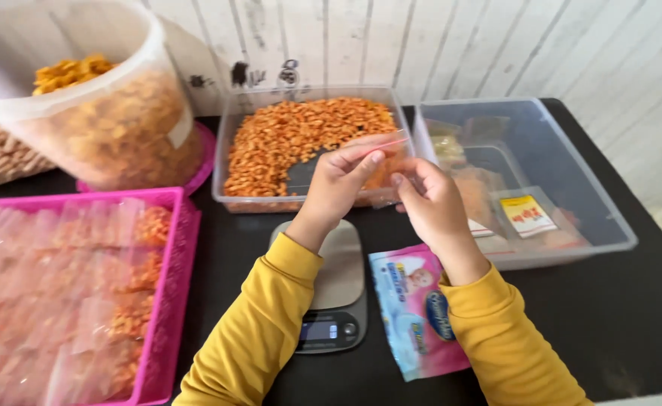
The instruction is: The person is portioning snacks into small plastic bags, weighing each bag on a digital scale to ensure a specific weight, and then placing the filled bags into a pink tray.
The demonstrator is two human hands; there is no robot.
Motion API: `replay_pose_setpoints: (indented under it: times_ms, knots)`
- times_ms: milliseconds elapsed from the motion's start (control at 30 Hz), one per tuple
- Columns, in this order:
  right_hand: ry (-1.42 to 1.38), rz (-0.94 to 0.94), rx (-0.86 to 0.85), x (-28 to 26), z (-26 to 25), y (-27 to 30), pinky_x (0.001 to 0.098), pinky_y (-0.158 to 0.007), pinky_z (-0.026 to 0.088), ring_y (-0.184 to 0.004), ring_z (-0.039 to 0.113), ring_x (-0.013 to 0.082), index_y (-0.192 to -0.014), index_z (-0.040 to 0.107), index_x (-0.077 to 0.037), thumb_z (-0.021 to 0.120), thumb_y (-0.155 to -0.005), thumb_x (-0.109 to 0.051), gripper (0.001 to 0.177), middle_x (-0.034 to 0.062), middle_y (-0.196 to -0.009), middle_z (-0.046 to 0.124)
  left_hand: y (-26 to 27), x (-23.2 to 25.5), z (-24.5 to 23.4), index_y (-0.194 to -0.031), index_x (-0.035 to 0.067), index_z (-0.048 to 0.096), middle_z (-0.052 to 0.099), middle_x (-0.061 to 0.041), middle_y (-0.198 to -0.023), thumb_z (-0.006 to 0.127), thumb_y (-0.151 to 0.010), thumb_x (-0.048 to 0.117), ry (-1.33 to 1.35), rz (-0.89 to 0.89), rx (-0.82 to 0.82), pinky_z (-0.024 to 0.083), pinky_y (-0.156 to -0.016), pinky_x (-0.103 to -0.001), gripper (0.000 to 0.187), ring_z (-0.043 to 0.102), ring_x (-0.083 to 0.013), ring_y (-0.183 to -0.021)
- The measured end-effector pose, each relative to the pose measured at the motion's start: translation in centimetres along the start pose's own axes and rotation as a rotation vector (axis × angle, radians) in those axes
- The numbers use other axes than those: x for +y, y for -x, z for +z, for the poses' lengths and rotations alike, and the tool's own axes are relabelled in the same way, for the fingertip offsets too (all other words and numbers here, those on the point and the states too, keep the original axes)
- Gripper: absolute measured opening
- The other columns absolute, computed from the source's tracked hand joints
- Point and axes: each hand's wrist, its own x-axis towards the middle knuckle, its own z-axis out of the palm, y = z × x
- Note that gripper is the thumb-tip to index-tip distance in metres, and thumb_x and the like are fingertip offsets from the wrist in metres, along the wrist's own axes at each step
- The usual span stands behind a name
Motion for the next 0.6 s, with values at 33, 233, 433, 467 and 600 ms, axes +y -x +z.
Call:
replay_pose_setpoints:
  times_ms: [33, 233, 433, 467, 600]
  knots:
    - [-0.002, 0.0, -0.012, 0.1, 0.8, -0.3, 0.0312, -0.066, 0.063, -0.089, 0.073, 0.019, -0.117, 0.069, -0.011, 0.065, -0.098, -0.018, 0.021, 0.0124, -0.106, 0.074, -0.1, -0.5, -1.4, -0.113, 0.0, 0.073, 0.07, -0.014, -0.123, 0.07, -0.097, 0.01, -0.004, 0.002, 0.011, 0.065, -0.077, -0.042, 0.019, 0.07, -0.0256, -0.109]
    - [0.041, -0.181, 0.025, -0.9, 5.5, -2.1, 0.0365, -0.098, 0.052, -0.119, 0.062, 0.0271, -0.126, 0.056, -0.01, 0.066, -0.095, -0.013, 0.033, 0.016, -0.131, 0.06, 0.0, 0.6, -7.3, -0.085, 0.015, 0.079, 0.075, -0.001, -0.1, 0.088, -0.08, 0.025, -0.709, 0.289, 0.257, 0.059, -0.08, -0.033, 0.015, 0.073, -0.0209, -0.091]
    - [0.067, -0.332, -0.108, -1.9, 9.0, -5.3, 0.0328, -0.091, 0.057, -0.116, 0.065, 0.0244, -0.101, 0.071, -0.011, 0.065, -0.095, -0.006, 0.01, 0.0114, -0.131, 0.062, -0.2, 1.1, -10.5, -0.073, 0.015, 0.071, 0.074, 0.0, -0.094, 0.093, -0.072, 0.024, -0.978, 0.481, 0.431, 0.058, -0.075, -0.032, 0.023, 0.071, -0.0232, -0.085]
    - [0.119, -0.279, -0.131, -1.4, 9.5, -6.0, 0.0303, -0.086, 0.058, -0.111, 0.067, 0.0215, -0.098, 0.074, -0.013, 0.069, -0.091, -0.011, 0.009, 0.0081, -0.126, 0.066, -0.1, 1.4, -10.6, -0.072, 0.013, 0.069, 0.073, -0.002, -0.095, 0.092, -0.074, 0.022, -1.017, 0.48, 0.433, 0.058, -0.075, -0.035, 0.025, 0.071, -0.0253, -0.086]
    - [0.14, -0.131, -0.186, -2.3, 11.4, -6.7, 0.0298, -0.078, 0.059, -0.093, 0.072, 0.0145, -0.101, 0.079, -0.017, 0.069, -0.087, -0.014, 0.017, 0.0044, -0.101, 0.076, -0.9, -1.8, -13.1, -0.07, 0.017, 0.056, 0.07, 0.003, -0.106, 0.089, -0.075, 0.023, -1.233, 0.469, 0.457, 0.045, -0.104, -0.044, 0.033, 0.068, -0.0228, -0.101]
